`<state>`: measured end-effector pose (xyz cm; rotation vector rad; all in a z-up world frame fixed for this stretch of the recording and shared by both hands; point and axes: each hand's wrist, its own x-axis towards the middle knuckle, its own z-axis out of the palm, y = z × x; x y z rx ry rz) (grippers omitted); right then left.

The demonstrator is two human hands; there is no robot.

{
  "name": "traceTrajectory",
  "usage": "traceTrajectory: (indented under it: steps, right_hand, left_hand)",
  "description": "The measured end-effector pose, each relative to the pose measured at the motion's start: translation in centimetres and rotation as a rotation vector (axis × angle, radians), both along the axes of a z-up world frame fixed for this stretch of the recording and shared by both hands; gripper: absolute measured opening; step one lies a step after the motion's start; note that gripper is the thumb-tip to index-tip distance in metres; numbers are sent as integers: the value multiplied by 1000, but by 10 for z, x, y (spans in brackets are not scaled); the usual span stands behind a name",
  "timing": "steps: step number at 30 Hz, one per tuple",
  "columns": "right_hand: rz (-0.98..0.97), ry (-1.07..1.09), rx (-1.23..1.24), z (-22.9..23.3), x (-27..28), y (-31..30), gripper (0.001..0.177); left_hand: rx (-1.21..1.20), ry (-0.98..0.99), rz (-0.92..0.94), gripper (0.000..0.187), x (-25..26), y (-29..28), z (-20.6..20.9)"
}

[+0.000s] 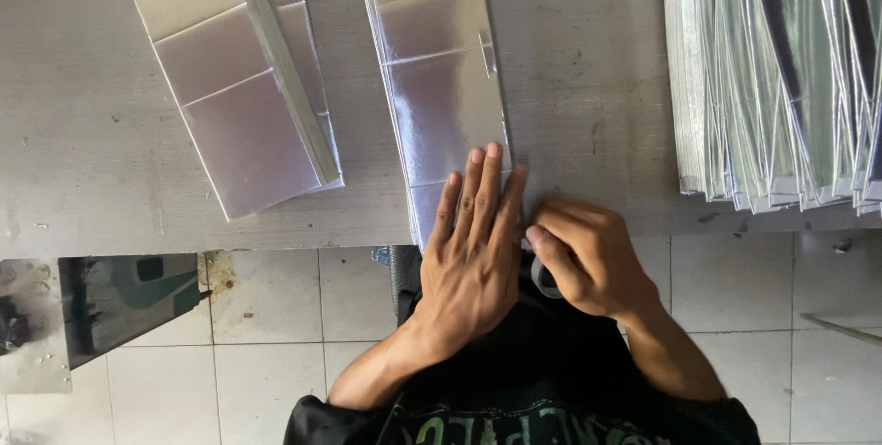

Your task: The person tapes the edges of rectangular plastic sheets on a table using white adhesive tape. They repeatedly apply tape to the seams, smooth it down, and move the finished sheets to a stack on the right side of the table.

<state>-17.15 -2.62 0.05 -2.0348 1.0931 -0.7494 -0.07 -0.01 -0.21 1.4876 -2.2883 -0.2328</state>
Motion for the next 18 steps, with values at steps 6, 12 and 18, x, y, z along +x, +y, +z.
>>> traceTrajectory:
  steps: [6, 12, 18]
  right_hand:
    - [-332, -601, -590, 13, -8, 29, 63]
    - [-254, -623, -245, -29, -40, 38, 23]
    - [-275, -359, 58, -12, -23, 46, 25]
  left_hand:
    - [68, 29, -12, 52, 2, 1, 0]
    - [104, 46, -133, 76, 23, 8, 12]
    - [5, 86, -170, 51, 38, 7, 23]
